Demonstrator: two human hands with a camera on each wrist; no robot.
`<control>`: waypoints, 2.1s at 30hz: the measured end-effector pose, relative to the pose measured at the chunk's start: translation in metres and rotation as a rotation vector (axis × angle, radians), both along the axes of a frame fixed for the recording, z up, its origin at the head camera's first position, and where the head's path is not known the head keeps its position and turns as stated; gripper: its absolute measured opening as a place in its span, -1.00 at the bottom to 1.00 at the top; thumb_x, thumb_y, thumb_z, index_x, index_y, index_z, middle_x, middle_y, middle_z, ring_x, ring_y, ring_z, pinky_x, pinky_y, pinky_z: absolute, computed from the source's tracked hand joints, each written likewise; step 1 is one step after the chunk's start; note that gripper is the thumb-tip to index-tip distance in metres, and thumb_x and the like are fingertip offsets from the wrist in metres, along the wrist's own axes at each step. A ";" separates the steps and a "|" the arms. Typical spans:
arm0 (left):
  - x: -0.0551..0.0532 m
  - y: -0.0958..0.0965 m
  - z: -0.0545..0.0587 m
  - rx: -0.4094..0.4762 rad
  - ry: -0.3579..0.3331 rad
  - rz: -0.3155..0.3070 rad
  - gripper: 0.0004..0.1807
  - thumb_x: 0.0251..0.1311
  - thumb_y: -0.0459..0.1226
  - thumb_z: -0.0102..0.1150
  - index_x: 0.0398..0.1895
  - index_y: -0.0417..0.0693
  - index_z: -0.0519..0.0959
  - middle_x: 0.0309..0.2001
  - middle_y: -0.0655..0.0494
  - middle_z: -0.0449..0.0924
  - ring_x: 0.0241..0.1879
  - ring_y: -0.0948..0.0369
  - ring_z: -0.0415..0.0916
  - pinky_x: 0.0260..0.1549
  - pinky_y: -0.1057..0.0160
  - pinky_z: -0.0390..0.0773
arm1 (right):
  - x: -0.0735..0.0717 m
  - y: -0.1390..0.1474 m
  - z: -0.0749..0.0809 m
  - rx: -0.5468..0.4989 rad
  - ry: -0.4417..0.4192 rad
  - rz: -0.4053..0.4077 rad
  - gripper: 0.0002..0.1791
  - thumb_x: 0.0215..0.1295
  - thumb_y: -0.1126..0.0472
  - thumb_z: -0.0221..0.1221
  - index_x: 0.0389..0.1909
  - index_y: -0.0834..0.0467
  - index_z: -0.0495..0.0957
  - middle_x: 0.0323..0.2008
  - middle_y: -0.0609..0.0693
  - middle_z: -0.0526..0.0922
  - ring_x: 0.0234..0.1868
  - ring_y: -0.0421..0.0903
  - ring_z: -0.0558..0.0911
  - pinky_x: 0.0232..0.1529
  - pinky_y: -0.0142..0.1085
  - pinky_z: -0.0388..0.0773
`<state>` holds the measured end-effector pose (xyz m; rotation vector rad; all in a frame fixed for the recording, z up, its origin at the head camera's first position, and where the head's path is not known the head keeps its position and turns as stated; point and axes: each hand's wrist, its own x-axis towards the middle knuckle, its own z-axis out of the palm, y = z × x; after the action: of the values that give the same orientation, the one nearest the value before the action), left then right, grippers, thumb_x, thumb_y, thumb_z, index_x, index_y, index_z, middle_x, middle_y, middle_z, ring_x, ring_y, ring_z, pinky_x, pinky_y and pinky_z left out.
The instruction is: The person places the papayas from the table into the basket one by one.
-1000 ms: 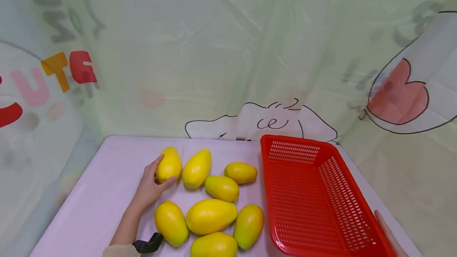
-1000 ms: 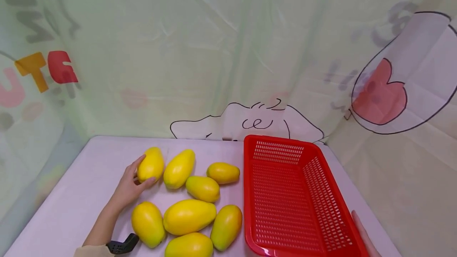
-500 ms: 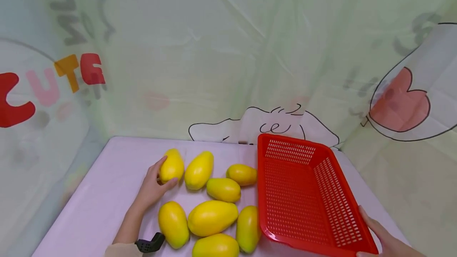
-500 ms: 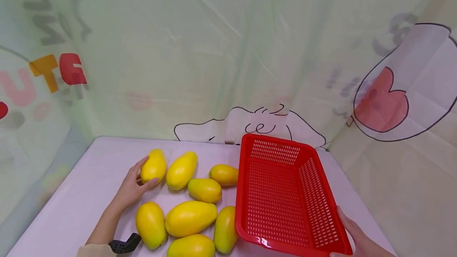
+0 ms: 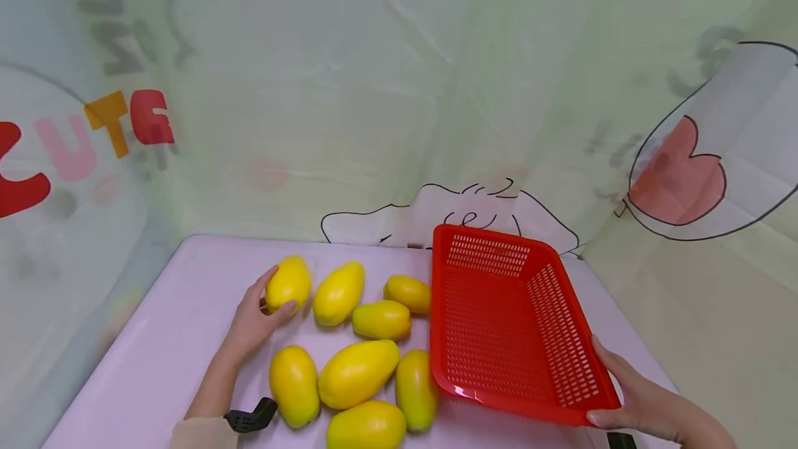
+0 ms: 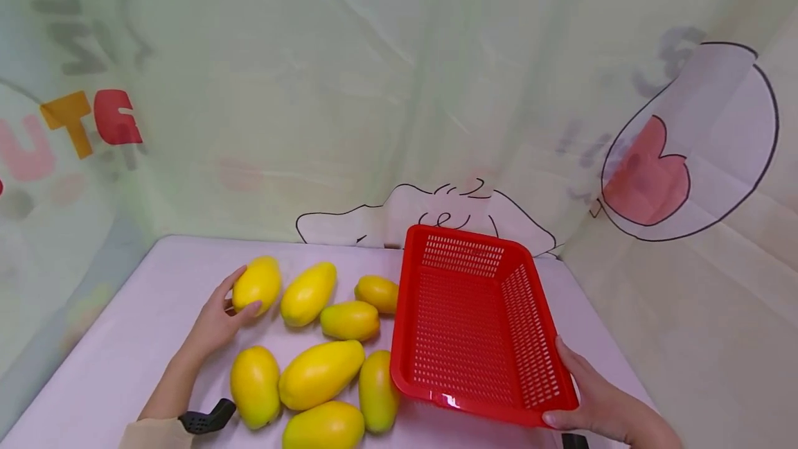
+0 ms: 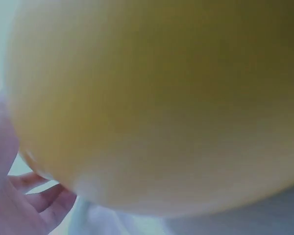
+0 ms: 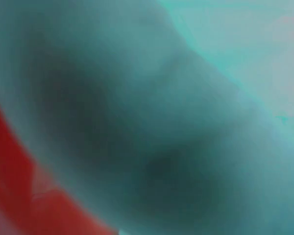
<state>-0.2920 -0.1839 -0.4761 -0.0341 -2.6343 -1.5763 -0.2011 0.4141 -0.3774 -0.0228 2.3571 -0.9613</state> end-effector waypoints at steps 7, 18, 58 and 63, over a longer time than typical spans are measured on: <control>0.005 -0.004 0.017 0.053 -0.012 0.018 -0.09 0.21 0.08 0.14 0.51 0.18 -0.10 0.39 -0.21 0.07 0.13 -0.18 0.38 0.17 -0.07 0.40 | -0.005 -0.010 0.005 0.064 0.176 0.089 0.26 0.07 -0.02 0.30 0.47 0.20 -0.45 0.39 0.48 -0.22 0.27 0.48 -0.01 -0.01 0.14 0.52; 0.024 -0.023 0.055 0.081 0.094 0.068 -0.15 0.29 -0.05 0.08 0.52 0.17 -0.16 0.36 -0.23 0.06 0.09 -0.12 0.36 -0.24 0.74 0.32 | -0.015 -0.024 0.002 0.065 0.214 0.062 0.28 0.00 -0.06 0.34 0.49 0.02 -0.43 0.46 0.39 -0.26 0.38 0.41 -0.05 0.13 0.28 0.34; 0.078 0.060 0.162 0.138 0.331 -0.068 -0.13 0.17 -0.21 0.24 0.44 0.50 0.00 0.39 0.20 0.15 0.11 0.30 0.36 -0.02 0.60 0.36 | -0.006 -0.029 0.019 0.119 0.170 0.007 0.26 0.00 -0.09 0.35 0.50 0.08 -0.36 0.44 0.40 -0.14 0.35 0.40 0.01 0.13 0.23 0.38; 0.076 0.070 0.165 0.228 0.326 -0.080 -0.16 0.18 -0.23 0.22 0.43 0.50 0.02 0.38 0.25 0.15 0.09 0.24 0.39 -0.04 0.59 0.42 | -0.006 -0.030 0.020 0.144 0.159 -0.013 0.27 0.00 -0.09 0.36 0.49 0.13 -0.35 0.43 0.43 -0.12 0.34 0.42 0.03 0.13 0.25 0.36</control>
<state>-0.2159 -0.1138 -0.3112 -0.3544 -2.2227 -1.7173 -0.2068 0.3843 -0.3575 -0.0284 2.5707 -0.8205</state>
